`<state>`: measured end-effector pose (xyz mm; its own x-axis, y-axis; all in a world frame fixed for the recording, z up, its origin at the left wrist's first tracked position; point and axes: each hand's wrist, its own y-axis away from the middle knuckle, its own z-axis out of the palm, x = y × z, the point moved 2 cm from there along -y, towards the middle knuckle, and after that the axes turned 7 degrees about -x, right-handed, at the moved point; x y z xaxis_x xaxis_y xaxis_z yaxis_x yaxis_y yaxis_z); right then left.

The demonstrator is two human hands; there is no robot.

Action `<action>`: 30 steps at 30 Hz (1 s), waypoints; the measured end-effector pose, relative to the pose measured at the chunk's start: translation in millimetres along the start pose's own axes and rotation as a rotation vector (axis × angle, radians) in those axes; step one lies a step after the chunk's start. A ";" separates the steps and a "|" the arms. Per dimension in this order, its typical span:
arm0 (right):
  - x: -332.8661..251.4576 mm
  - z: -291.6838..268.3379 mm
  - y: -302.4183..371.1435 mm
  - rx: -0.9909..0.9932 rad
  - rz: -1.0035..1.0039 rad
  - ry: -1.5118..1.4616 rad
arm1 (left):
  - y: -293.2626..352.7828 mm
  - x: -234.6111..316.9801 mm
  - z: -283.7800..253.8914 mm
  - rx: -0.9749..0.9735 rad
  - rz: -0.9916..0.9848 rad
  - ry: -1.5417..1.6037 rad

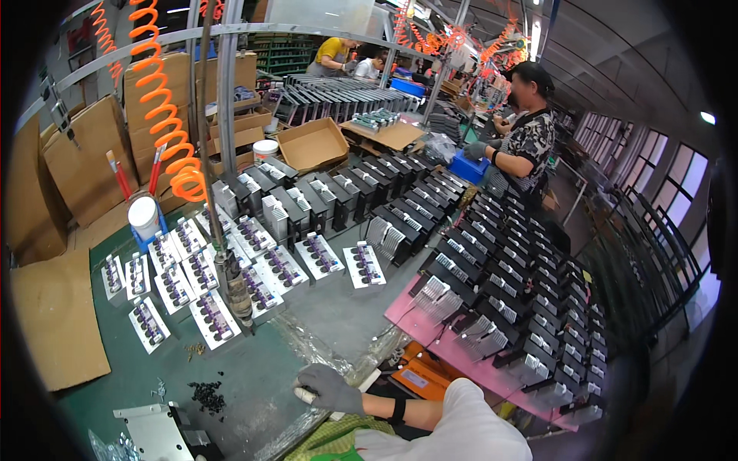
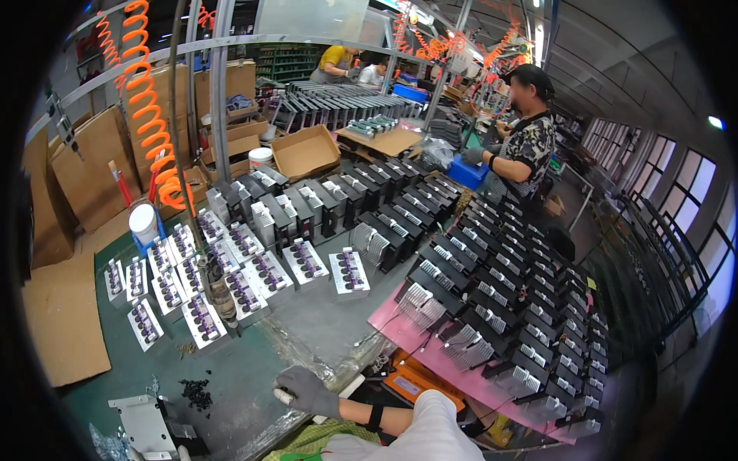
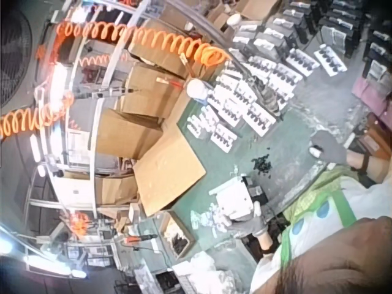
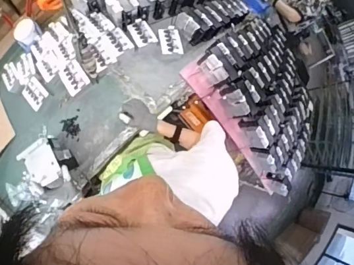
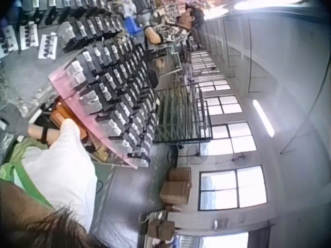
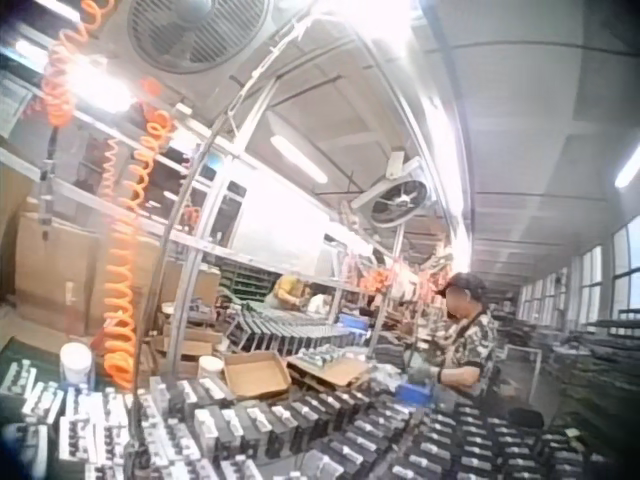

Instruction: Manually assemble metal and electronic components on a factory workbench.

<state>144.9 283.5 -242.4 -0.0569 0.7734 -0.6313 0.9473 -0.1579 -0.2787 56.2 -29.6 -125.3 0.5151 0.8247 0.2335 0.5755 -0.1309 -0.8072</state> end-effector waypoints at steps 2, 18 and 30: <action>0.0 -0.3 0.1 0.001 0.010 -0.002 | -3.6 1.6 1.1 -0.018 0.039 0.049; -0.1 2.3 -1.2 0.046 -0.084 0.006 | 8.0 -7.5 5.7 0.027 -0.003 0.180; 0.5 1.0 -1.4 0.004 -0.070 -0.016 | 2.6 -4.2 -1.1 -0.159 -0.112 0.076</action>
<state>143.3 283.6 -243.1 -0.1280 0.7726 -0.6219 0.9395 -0.1064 -0.3256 56.2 -34.0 -127.8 0.4855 0.7957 0.3620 0.7219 -0.1314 -0.6794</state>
